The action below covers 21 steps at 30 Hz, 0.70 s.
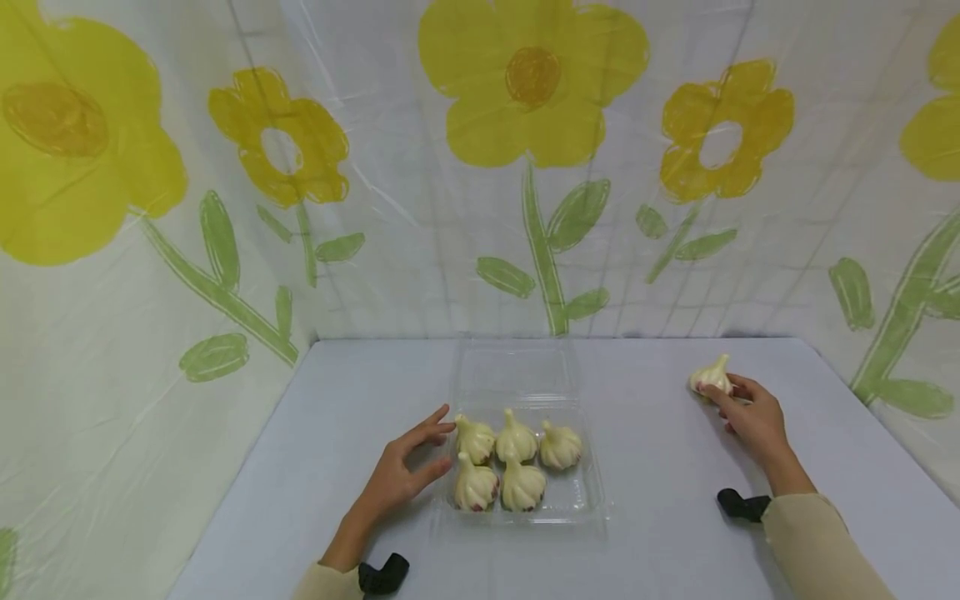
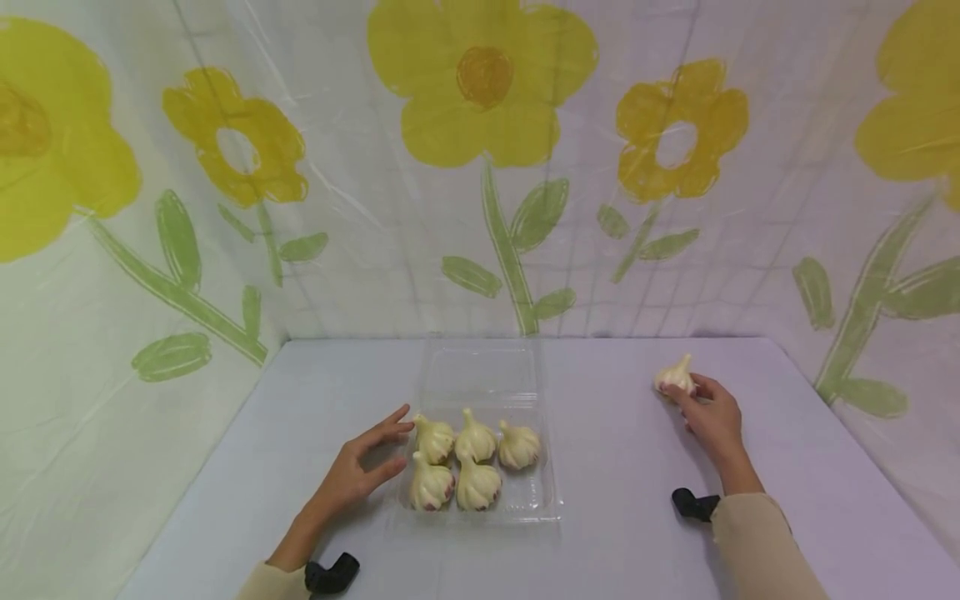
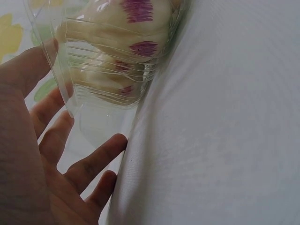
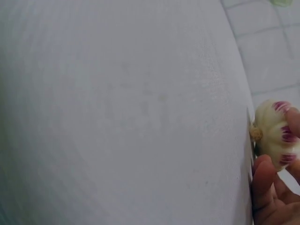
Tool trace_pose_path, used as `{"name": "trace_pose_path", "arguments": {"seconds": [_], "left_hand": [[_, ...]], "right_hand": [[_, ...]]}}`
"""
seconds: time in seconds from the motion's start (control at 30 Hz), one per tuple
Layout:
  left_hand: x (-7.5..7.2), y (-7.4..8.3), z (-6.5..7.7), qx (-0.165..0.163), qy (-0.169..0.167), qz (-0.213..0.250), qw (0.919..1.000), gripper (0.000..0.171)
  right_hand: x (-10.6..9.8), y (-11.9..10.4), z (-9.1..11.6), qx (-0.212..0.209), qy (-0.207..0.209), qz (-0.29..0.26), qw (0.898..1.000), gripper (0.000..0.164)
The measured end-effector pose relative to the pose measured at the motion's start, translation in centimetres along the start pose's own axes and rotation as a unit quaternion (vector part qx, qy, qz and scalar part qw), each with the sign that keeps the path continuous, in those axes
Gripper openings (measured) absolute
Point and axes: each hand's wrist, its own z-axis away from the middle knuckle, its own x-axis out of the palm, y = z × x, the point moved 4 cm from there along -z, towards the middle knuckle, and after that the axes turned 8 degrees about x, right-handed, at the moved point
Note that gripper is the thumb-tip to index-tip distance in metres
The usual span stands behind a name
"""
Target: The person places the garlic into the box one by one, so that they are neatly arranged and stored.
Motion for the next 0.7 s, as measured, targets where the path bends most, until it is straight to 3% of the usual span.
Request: {"name": "trace_pose_path", "arguments": {"seconds": [0.7], "left_hand": [[0.05,0.37,-0.09,0.002,0.001,-0.004,1.0000,0.044]], "right_hand": [[-0.07,-0.10,0.46,-0.002,0.003,-0.025,1.000,0.087]]}}
